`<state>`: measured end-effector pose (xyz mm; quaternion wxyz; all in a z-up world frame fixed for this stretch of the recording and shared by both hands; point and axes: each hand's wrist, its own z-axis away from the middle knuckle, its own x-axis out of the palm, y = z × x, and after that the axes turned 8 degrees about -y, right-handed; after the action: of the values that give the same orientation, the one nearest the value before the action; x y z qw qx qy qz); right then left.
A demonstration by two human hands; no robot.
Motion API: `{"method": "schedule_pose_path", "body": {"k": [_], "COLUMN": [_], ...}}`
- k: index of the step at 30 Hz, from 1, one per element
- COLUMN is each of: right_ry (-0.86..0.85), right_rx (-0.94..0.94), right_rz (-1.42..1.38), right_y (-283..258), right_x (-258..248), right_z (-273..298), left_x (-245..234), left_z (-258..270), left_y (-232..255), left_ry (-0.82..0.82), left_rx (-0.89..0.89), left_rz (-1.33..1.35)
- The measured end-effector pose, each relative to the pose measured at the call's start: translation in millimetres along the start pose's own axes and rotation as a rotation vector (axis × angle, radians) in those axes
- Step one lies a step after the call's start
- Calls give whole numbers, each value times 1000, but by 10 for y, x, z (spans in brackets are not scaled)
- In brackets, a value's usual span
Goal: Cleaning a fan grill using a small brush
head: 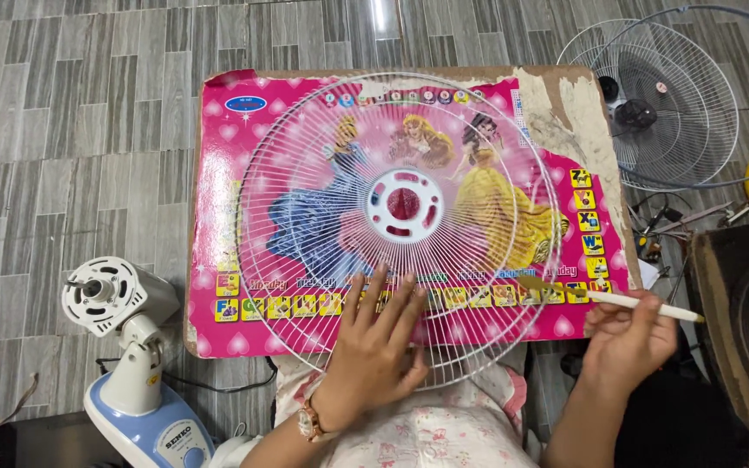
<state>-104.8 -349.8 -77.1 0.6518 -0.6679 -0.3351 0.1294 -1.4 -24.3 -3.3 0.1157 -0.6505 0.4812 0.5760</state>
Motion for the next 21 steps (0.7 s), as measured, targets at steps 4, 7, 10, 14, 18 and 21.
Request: {"method": "schedule_pose_path", "body": {"k": [4, 7, 10, 14, 18, 21], "right_ry": [-76, -375, -366, -159, -291, 46], "right_rx": [-19, -34, -200, -63, -95, -71], "right_rz": [114, 79, 104, 58, 153, 62], "right_y": [70, 128, 131, 69, 156, -27], "right_x": [302, 414, 359, 368, 245, 297], "right_z": [400, 709, 546, 550, 604, 145], "left_x": [-15, -84, -195, -105, -31, 60], "left_z": [60, 13, -26, 2, 32, 33], "left_y": [-155, -236, -247, -161, -37, 103], "left_ry": [-38, -40, -8, 36, 19, 36], "left_rx": [60, 49, 38, -45, -147, -181], "left_rz": [0, 9, 77, 4, 27, -12]}}
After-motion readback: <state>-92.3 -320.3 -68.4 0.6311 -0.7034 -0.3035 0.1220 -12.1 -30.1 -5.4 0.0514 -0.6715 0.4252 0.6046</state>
